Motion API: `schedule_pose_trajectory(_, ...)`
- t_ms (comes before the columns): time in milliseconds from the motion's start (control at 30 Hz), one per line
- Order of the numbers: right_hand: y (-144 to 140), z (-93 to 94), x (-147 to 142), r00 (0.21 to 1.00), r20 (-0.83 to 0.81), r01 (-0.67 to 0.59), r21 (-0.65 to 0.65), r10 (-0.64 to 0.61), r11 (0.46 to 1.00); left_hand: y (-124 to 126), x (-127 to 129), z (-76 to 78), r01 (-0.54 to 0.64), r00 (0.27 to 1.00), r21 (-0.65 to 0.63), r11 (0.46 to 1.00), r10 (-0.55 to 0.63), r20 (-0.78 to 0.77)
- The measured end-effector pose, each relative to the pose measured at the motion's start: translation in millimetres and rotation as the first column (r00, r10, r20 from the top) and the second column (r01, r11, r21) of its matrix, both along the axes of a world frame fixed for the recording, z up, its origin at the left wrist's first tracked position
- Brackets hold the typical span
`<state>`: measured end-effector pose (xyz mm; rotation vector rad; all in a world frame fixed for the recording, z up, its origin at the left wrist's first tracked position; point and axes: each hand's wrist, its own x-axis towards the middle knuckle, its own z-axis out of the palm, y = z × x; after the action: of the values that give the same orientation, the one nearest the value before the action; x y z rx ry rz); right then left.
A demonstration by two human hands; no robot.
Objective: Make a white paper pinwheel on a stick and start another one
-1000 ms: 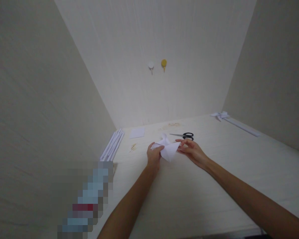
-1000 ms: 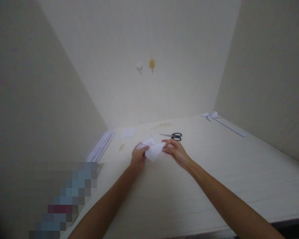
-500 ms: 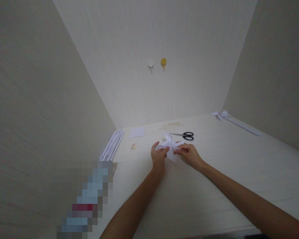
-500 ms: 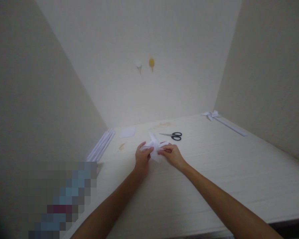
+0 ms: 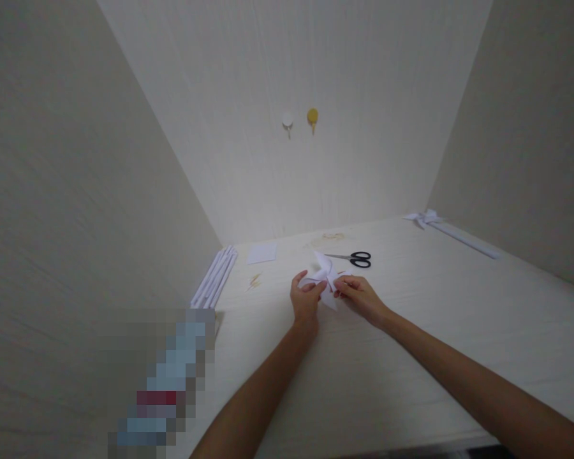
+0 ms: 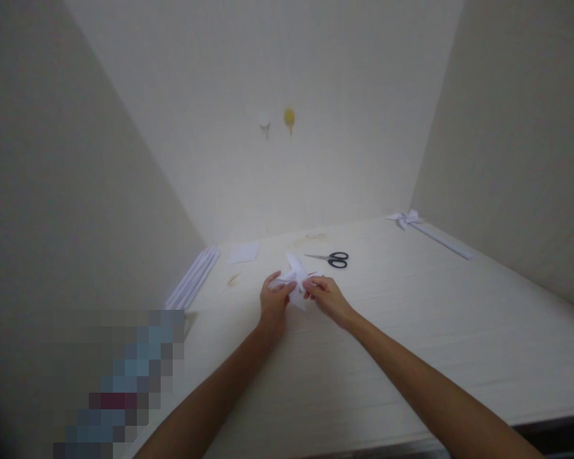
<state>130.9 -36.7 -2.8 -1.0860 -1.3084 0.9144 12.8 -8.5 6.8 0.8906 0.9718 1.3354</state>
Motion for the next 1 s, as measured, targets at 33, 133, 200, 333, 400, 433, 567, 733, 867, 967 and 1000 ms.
schedule_pose_trajectory(33,0.4,-0.4,0.1,1.000,0.003,0.000,-0.008,0.000,1.000,0.1,-0.1,-0.2,0.002,1.000,0.002,1.000,-0.002,-0.007)
schedule_pose_trajectory(133,1.9,-2.5,0.3,1.000,0.002,0.009,-0.021,-0.009,1.000,0.1,0.0,-0.6,0.003,1.000,0.008,1.000,-0.003,-0.025)
schedule_pose_trajectory(200,3.0,-4.4,0.5,1.000,0.008,0.016,-0.016,-0.016,1.000,-0.3,0.3,-0.3,0.006,1.000,0.014,1.000,-0.006,-0.027)
schedule_pose_trajectory(333,4.8,-7.4,0.7,0.998,0.040,0.039,-0.016,-0.038,0.999,-1.9,0.6,0.8,0.019,0.999,0.022,1.000,-0.018,-0.036)
schedule_pose_trajectory(400,5.2,-7.7,0.5,0.997,0.057,0.051,-0.010,-0.051,0.999,-2.5,0.7,1.1,0.021,0.999,0.027,0.999,-0.020,-0.040)
schedule_pose_trajectory(433,5.2,-7.5,0.3,0.996,0.064,0.056,-0.009,-0.055,0.998,-2.7,0.7,1.3,0.021,0.999,0.028,0.999,-0.020,-0.043)
schedule_pose_trajectory(567,4.6,-5.9,-0.4,0.995,0.073,0.074,-0.029,-0.072,0.997,-3.0,1.0,1.6,0.017,0.998,0.028,0.999,-0.016,-0.065)
schedule_pose_trajectory(733,3.1,-3.9,-0.7,0.995,0.071,0.077,-0.027,-0.075,0.997,-3.1,1.1,0.9,0.021,0.998,0.026,0.999,-0.019,-0.062)
schedule_pose_trajectory(867,2.8,-3.8,-0.4,0.995,0.065,0.080,-0.046,-0.077,0.996,-2.8,0.8,-0.3,0.026,0.998,0.025,0.999,-0.024,-0.059)
schedule_pose_trajectory(967,3.6,-5.2,0.3,0.995,0.060,0.078,-0.047,-0.075,0.996,-2.0,0.8,-1.3,0.026,0.998,0.027,0.999,-0.024,-0.055)
schedule_pose_trajectory(1000,4.0,-5.9,0.7,0.995,0.063,0.077,-0.042,-0.074,0.996,-1.7,0.8,-1.6,0.025,0.998,0.031,0.999,-0.023,-0.058)
